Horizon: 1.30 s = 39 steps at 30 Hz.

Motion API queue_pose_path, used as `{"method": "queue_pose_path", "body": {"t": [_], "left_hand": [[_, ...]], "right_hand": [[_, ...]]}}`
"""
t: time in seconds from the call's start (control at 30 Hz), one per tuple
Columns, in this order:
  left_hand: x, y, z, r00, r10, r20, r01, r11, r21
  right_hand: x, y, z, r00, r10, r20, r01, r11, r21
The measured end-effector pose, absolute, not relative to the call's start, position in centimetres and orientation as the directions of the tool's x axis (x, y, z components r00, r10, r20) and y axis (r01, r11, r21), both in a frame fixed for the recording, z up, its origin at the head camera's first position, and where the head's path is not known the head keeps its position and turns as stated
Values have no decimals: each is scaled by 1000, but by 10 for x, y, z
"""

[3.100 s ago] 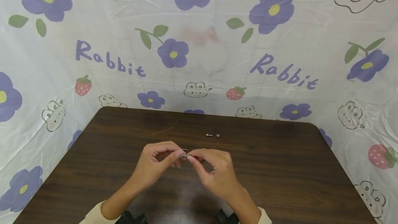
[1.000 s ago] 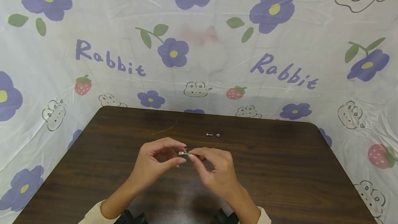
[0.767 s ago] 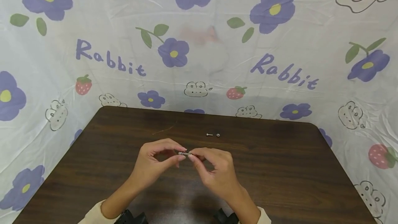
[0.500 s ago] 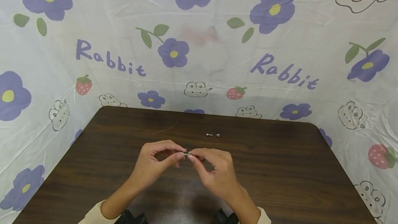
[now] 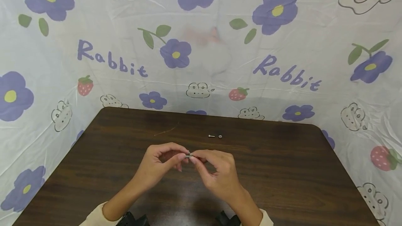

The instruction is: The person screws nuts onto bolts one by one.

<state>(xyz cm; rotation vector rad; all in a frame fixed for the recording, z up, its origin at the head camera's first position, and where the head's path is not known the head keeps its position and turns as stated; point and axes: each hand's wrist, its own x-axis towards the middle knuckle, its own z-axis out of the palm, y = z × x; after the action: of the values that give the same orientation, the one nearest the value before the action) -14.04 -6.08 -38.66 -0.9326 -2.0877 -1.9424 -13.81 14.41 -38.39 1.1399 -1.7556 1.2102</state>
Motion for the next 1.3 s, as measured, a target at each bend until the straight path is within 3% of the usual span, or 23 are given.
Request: {"method": "queue_pose_path", "body": {"t": [0.2, 0.7, 0.8, 1.0, 1.3], "left_hand": [[-138, -62, -389, -763, 326, 558, 574, -57, 817], [-145, -65, -389, -776, 297, 557, 557, -94, 825], [-147, -69, -387, -778, 285, 560, 552, -117, 826], [-151, -74, -390, -769, 307, 560, 549, -129, 826], [-151, -79, -413, -790, 376, 484, 533, 33, 845]], "right_hand": [[-137, 144, -387, -362, -279, 890, -931, 158, -329], [-138, 144, -386, -400, -274, 875, -912, 219, -348], [-140, 145, -382, -428, -281, 859, -898, 245, -367], [-139, 149, -375, -551, -384, 740, -832, 314, -457], [-138, 156, -385, -620, -502, 602, -781, 468, -414]]}}
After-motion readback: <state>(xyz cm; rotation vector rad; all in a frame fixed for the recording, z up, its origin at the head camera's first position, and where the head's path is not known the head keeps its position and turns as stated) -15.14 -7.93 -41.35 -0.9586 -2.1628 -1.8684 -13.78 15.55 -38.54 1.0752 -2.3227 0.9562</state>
